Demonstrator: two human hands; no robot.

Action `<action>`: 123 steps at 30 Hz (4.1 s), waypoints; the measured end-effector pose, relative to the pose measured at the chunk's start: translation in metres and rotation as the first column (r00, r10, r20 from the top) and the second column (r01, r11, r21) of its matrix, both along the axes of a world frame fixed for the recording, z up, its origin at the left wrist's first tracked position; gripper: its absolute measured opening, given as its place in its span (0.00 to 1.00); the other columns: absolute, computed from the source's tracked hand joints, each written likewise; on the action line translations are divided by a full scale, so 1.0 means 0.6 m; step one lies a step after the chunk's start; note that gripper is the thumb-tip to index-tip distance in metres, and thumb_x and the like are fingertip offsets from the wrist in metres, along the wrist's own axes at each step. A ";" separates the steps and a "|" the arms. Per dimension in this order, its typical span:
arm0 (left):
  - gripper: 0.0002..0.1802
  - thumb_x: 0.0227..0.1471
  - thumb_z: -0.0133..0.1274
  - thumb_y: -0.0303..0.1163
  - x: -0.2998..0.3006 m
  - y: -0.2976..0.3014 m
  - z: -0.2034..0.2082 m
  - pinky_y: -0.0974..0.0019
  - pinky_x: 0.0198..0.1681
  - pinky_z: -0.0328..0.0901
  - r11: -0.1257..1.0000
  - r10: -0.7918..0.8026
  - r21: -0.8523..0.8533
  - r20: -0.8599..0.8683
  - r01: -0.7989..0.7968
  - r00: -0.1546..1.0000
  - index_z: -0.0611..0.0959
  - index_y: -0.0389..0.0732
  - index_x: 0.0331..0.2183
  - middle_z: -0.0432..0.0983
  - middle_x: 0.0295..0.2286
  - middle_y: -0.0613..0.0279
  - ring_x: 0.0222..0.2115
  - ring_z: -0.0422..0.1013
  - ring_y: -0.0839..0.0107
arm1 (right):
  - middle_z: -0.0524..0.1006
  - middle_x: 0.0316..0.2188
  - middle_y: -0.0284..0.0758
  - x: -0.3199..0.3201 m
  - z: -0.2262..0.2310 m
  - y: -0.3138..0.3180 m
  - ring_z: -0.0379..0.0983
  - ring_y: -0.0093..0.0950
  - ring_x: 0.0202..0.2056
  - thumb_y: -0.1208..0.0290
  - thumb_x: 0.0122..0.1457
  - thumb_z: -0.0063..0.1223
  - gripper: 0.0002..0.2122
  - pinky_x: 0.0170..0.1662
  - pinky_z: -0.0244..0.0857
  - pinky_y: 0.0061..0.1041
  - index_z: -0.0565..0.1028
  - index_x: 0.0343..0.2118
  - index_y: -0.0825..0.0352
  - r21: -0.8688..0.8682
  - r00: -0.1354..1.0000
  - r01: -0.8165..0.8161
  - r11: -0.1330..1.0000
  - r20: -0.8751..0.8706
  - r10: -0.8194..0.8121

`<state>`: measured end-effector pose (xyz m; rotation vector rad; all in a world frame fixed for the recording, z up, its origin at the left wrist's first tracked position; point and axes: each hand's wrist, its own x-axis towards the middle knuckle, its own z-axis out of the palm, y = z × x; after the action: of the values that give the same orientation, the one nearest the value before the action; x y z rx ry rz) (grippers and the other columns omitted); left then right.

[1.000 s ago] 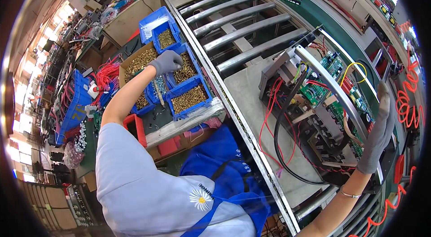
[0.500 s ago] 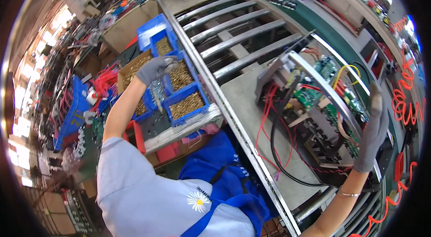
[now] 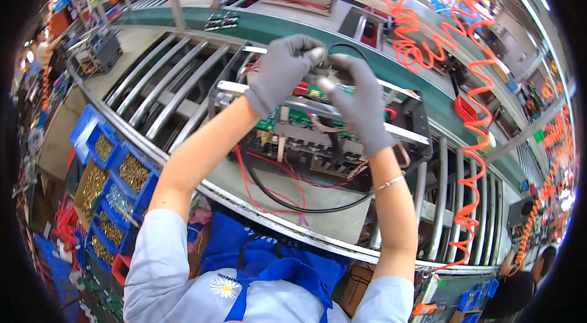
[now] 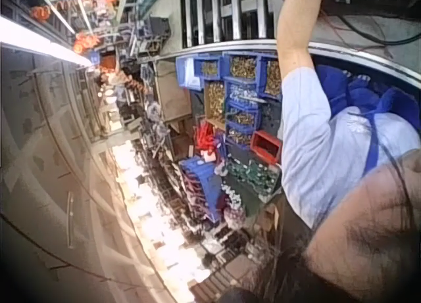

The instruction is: The person assembles an electronic component by securing a PCB into a housing with screws using a pneumatic screwdriver.

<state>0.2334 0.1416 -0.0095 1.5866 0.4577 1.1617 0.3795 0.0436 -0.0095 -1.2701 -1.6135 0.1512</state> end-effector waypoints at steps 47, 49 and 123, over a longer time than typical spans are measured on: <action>0.10 0.59 0.49 0.32 0.039 -0.028 -0.019 0.65 0.32 0.69 0.747 0.277 0.651 -0.488 0.134 0.827 0.82 0.41 0.40 0.79 0.23 0.57 0.24 0.76 0.68 | 0.74 0.28 0.30 0.126 -0.046 -0.237 0.70 0.32 0.36 0.61 0.55 0.58 0.08 0.45 0.59 0.36 0.78 0.28 0.59 0.317 0.422 0.581 0.750 0.670 -0.610; 0.10 0.57 0.51 0.39 0.041 -0.030 -0.019 0.51 0.35 0.69 0.770 0.294 0.625 -0.525 0.128 0.799 0.82 0.48 0.39 0.78 0.29 0.48 0.32 0.75 0.48 | 0.73 0.28 0.30 0.124 -0.044 -0.235 0.70 0.32 0.36 0.60 0.54 0.59 0.08 0.45 0.59 0.36 0.78 0.27 0.59 0.289 0.440 0.599 0.746 0.660 -0.609; 0.48 0.32 0.68 0.39 -0.167 -0.069 -0.089 0.53 0.63 0.56 0.265 0.742 0.959 -0.267 0.096 0.615 0.69 0.46 0.58 0.68 0.54 0.59 0.57 0.64 0.60 | 0.72 0.28 0.32 -0.101 -0.015 -0.071 0.70 0.33 0.34 0.61 0.55 0.58 0.08 0.37 0.61 0.35 0.74 0.28 0.59 0.353 0.717 0.207 0.912 0.580 -0.387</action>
<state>0.1329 0.1003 -0.0630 3.2258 0.7621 1.1546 0.3191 0.0010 -0.0186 -1.4336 -1.8709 -0.7721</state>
